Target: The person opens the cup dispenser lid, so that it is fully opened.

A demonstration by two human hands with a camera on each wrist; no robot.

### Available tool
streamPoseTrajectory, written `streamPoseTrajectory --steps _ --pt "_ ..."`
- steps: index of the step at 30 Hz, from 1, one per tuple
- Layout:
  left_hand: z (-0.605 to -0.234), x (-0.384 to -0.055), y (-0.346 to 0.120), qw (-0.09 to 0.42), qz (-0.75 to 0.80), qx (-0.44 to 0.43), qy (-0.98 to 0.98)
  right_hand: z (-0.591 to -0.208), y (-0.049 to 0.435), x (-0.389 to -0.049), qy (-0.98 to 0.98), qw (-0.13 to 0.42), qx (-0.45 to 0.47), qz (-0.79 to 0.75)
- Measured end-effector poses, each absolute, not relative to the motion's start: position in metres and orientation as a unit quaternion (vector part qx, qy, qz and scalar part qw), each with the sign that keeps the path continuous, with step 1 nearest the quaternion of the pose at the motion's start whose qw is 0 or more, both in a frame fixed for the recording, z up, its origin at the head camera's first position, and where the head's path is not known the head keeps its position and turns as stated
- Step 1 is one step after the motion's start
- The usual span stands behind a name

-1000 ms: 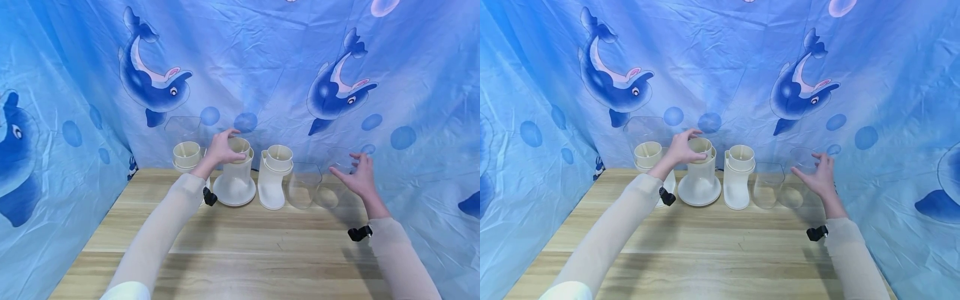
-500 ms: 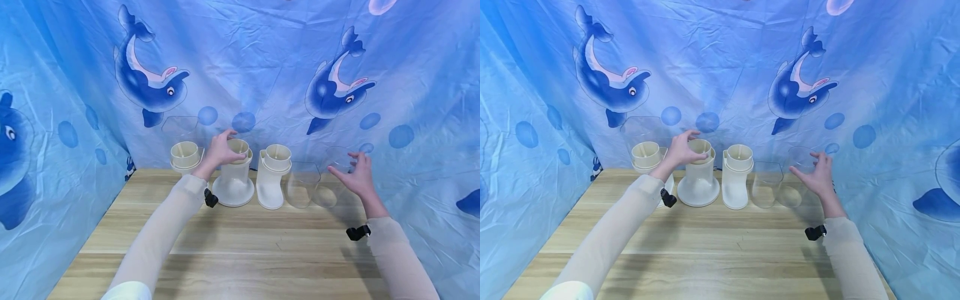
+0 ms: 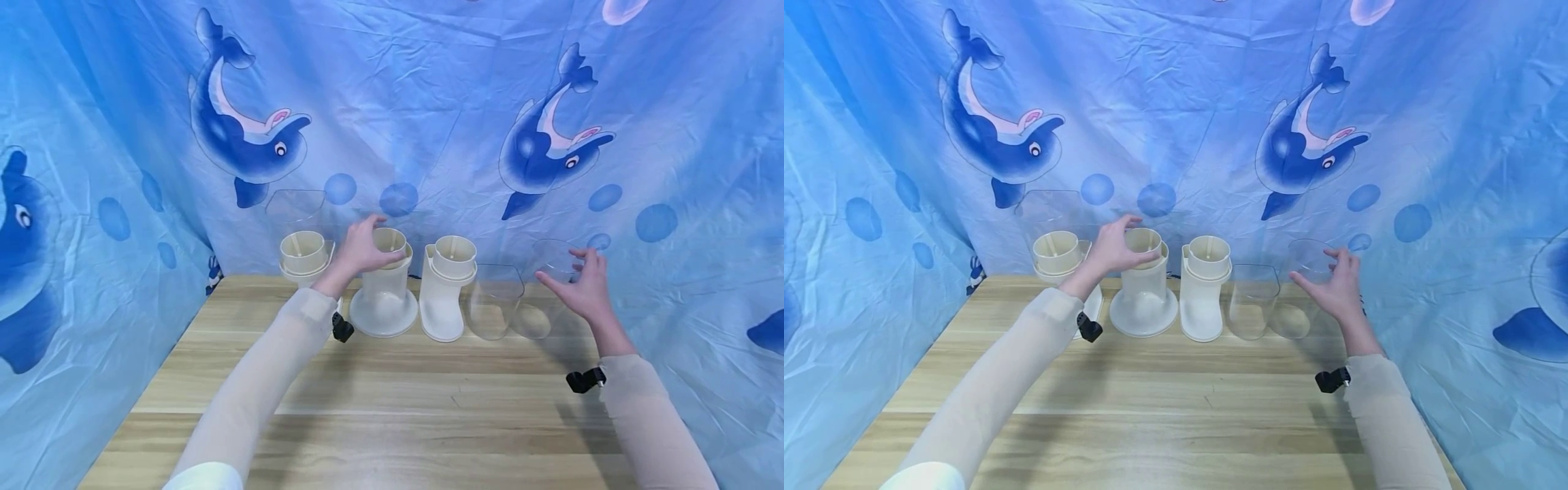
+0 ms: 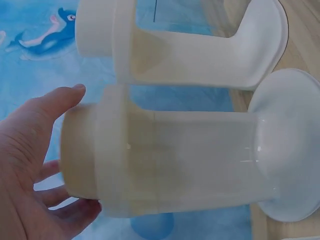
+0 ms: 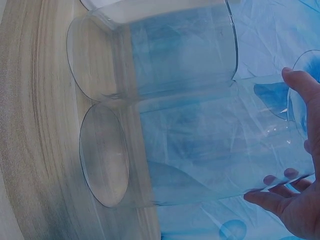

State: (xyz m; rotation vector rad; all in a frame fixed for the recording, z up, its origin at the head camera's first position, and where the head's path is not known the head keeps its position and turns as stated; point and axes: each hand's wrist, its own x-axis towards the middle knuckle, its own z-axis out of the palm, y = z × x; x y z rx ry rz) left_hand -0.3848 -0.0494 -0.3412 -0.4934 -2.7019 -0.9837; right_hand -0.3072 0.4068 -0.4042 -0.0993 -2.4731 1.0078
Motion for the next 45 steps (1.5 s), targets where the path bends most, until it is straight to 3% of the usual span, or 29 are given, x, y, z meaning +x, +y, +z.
streamPoseTrajectory --steps 10,21,24,28,38,45 --pt "-0.295 -0.355 -0.054 0.199 -0.307 -0.229 -0.902 -0.403 0.407 -0.305 -0.897 0.228 -0.036 0.378" --pt "-0.254 -0.341 -0.121 0.431 -0.313 -0.253 -0.808 -0.405 0.405 -0.304 -0.9 0.219 -0.035 0.376" --pt "-0.254 -0.343 -0.147 0.455 -0.333 -0.224 -0.795 -0.405 0.405 -0.305 -0.9 0.222 -0.034 0.374" --pt "-0.262 -0.342 -0.175 0.434 -0.373 -0.176 -0.801 -0.404 0.406 -0.305 -0.9 0.223 -0.033 0.372" --pt "-0.303 -0.343 -0.214 0.29 -0.497 -0.102 -0.812 -0.403 0.407 -0.305 -0.901 0.219 -0.038 0.373" --pt "-0.337 -0.353 -0.214 0.251 -0.507 -0.095 -0.819 -0.404 0.408 -0.305 -0.9 0.227 -0.036 0.371"
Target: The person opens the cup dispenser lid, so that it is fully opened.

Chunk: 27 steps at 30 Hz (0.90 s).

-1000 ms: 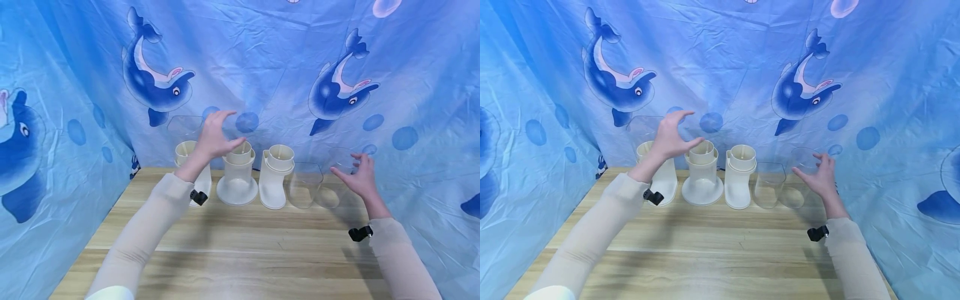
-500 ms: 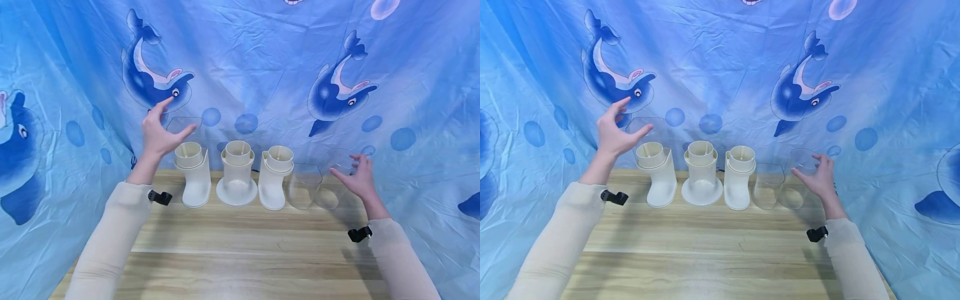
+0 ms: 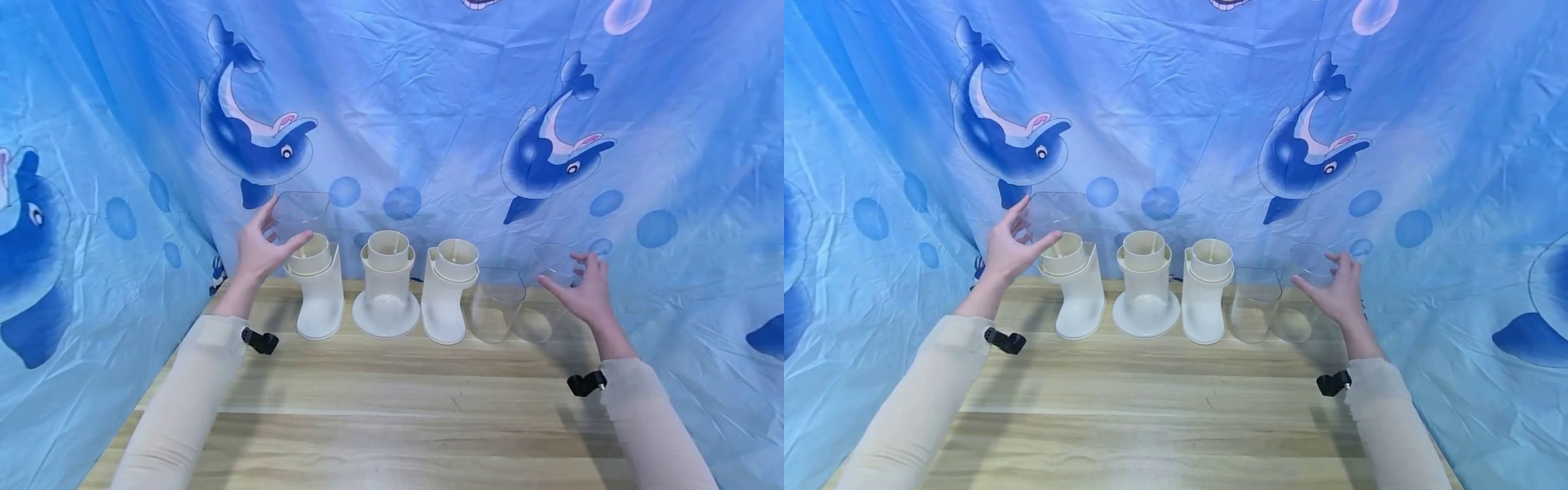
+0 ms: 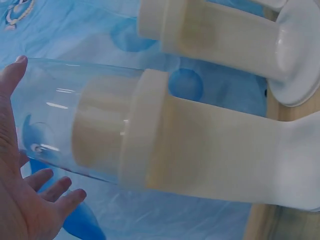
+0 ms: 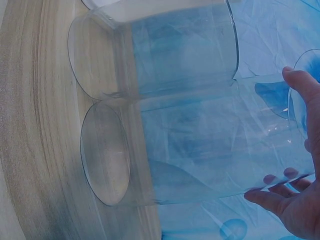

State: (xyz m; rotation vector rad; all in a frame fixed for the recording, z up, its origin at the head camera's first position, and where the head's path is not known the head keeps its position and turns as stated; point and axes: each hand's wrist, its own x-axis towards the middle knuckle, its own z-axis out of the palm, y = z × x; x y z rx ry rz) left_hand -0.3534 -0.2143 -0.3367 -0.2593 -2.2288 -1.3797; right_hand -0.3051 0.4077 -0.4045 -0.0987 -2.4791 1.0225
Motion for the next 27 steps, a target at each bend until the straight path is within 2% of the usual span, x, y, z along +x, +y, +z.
streamPoseTrajectory --steps 7,16,23,27 --pt "-0.355 -0.357 -0.207 0.255 -0.505 -0.079 -0.821 -0.404 0.407 -0.305 -0.902 0.222 -0.033 0.369" --pt "-0.356 -0.357 -0.203 0.253 -0.509 -0.082 -0.819 -0.397 0.408 -0.304 -0.906 0.205 -0.042 0.368" --pt "-0.356 -0.358 -0.203 0.246 -0.515 -0.083 -0.817 -0.361 0.391 -0.313 -0.894 0.283 -0.052 0.342" --pt "-0.357 -0.36 -0.205 0.252 -0.515 -0.083 -0.815 -0.331 0.36 -0.322 -0.891 0.299 -0.022 0.34"
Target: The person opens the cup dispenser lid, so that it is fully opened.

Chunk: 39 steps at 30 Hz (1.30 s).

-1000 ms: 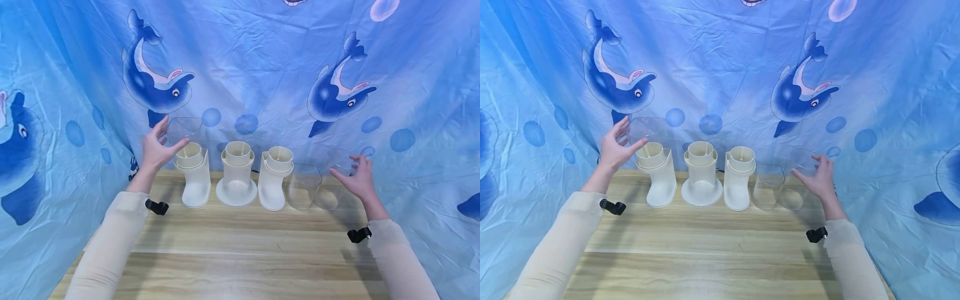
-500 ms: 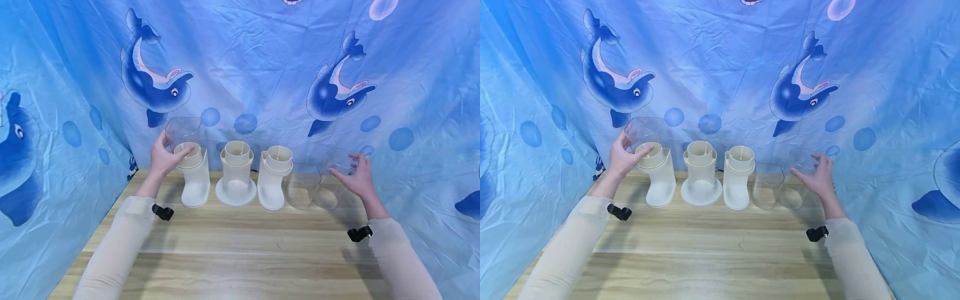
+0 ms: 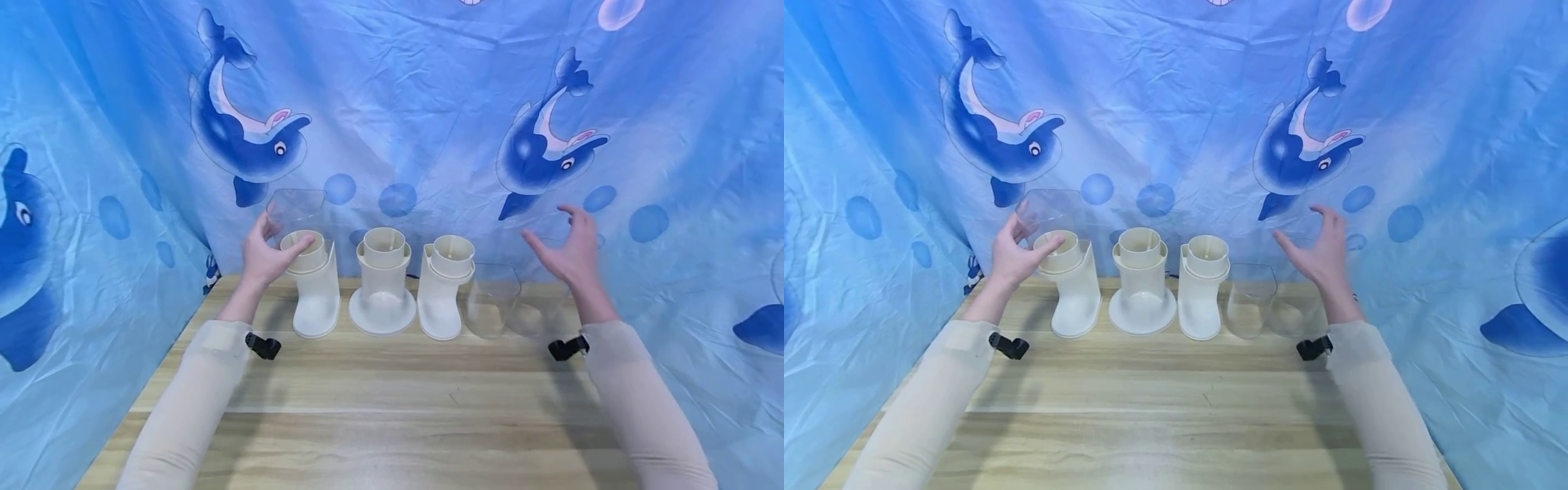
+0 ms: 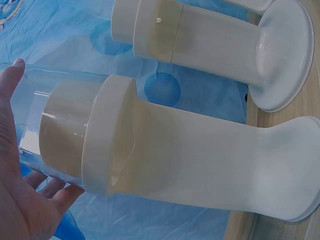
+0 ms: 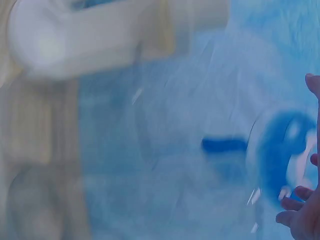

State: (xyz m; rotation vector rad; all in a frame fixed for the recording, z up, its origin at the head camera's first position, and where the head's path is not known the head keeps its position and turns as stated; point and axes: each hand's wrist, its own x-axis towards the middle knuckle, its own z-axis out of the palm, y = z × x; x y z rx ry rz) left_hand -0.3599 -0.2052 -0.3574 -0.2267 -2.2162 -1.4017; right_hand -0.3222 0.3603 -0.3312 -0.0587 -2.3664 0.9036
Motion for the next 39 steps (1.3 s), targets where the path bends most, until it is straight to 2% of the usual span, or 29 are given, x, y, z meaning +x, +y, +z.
streamPoseTrajectory --steps 8,16,23,29,39 --pt "-0.356 -0.36 -0.207 0.241 -0.521 -0.082 -0.814 -0.29 0.289 -0.341 -0.883 0.305 0.082 0.348" --pt "-0.356 -0.358 -0.206 0.252 -0.509 -0.08 -0.819 -0.277 0.197 -0.352 -0.853 0.287 0.178 0.397" --pt "-0.358 -0.358 -0.204 0.26 -0.515 -0.081 -0.812 -0.278 0.126 -0.354 -0.851 0.239 0.222 0.412" --pt "-0.359 -0.358 -0.202 0.265 -0.521 -0.08 -0.807 -0.28 0.082 -0.354 -0.857 0.182 0.25 0.413" --pt "-0.36 -0.356 -0.203 0.274 -0.514 -0.103 -0.807 -0.286 0.021 -0.35 -0.858 0.131 0.302 0.395"
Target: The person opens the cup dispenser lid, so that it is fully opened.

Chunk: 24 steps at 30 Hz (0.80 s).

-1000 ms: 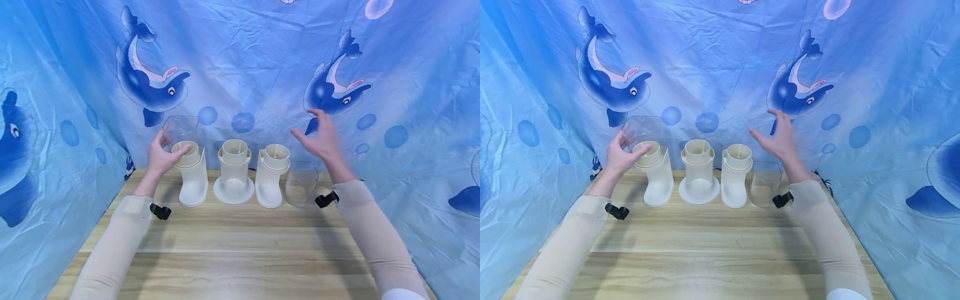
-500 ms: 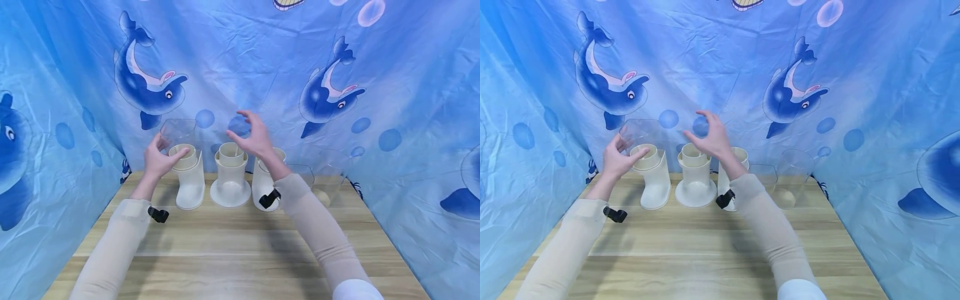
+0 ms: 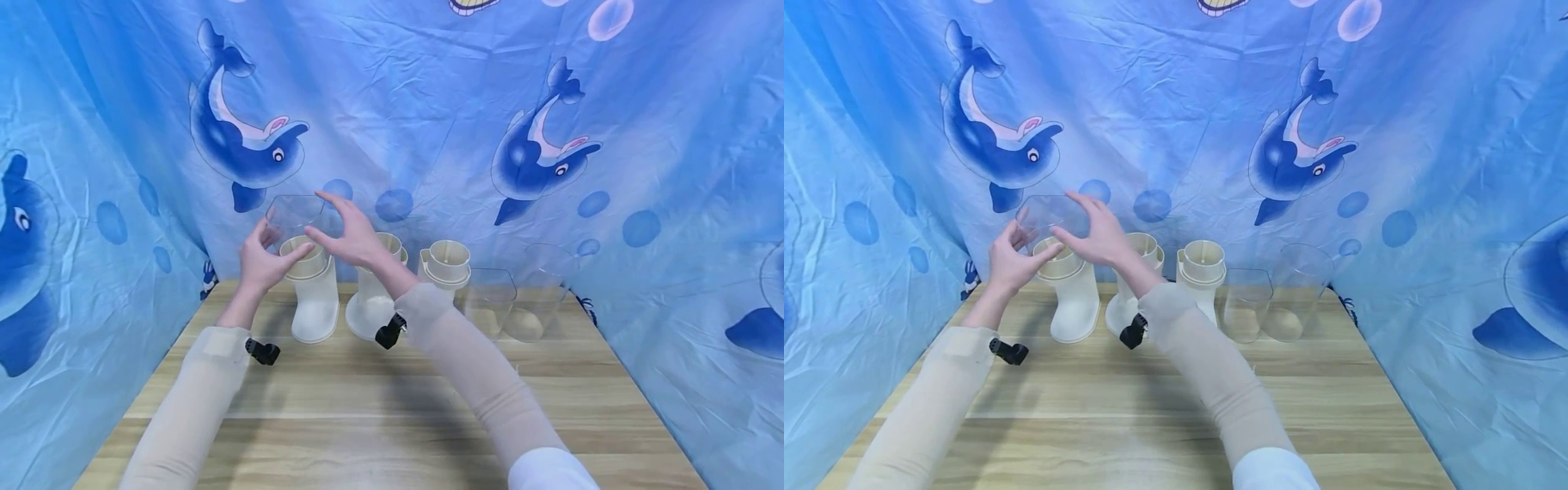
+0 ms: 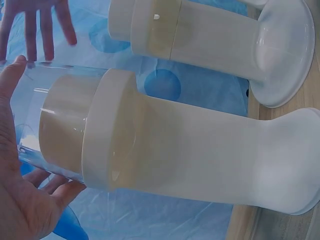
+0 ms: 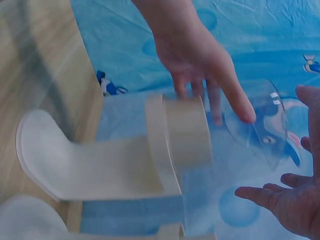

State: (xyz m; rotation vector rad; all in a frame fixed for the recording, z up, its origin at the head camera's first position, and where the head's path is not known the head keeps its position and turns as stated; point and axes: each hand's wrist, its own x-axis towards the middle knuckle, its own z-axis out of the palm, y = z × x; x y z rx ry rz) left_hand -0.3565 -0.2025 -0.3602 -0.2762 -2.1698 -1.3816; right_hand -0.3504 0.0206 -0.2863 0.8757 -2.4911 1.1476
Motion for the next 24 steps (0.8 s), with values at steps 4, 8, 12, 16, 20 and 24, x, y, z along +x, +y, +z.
streamPoseTrajectory --steps 4,8,12,16,20,24 --pt "-0.361 -0.357 -0.204 0.274 -0.508 -0.099 -0.811 -0.288 0.005 -0.348 -0.861 0.118 0.293 0.399" --pt "-0.361 -0.356 -0.205 0.27 -0.51 -0.094 -0.811 -0.292 -0.004 -0.348 -0.862 0.124 0.277 0.405" --pt "-0.362 -0.356 -0.205 0.263 -0.521 -0.095 -0.806 -0.297 -0.008 -0.352 -0.863 0.124 0.257 0.417" --pt "-0.362 -0.353 -0.206 0.244 -0.523 -0.094 -0.811 -0.302 -0.01 -0.357 -0.86 0.118 0.251 0.43" --pt "-0.361 -0.349 -0.211 0.238 -0.527 -0.122 -0.806 -0.306 -0.011 -0.359 -0.853 0.115 0.26 0.438" --pt "-0.362 -0.35 -0.215 0.24 -0.547 -0.161 -0.786 -0.308 -0.01 -0.358 -0.851 0.114 0.26 0.441"
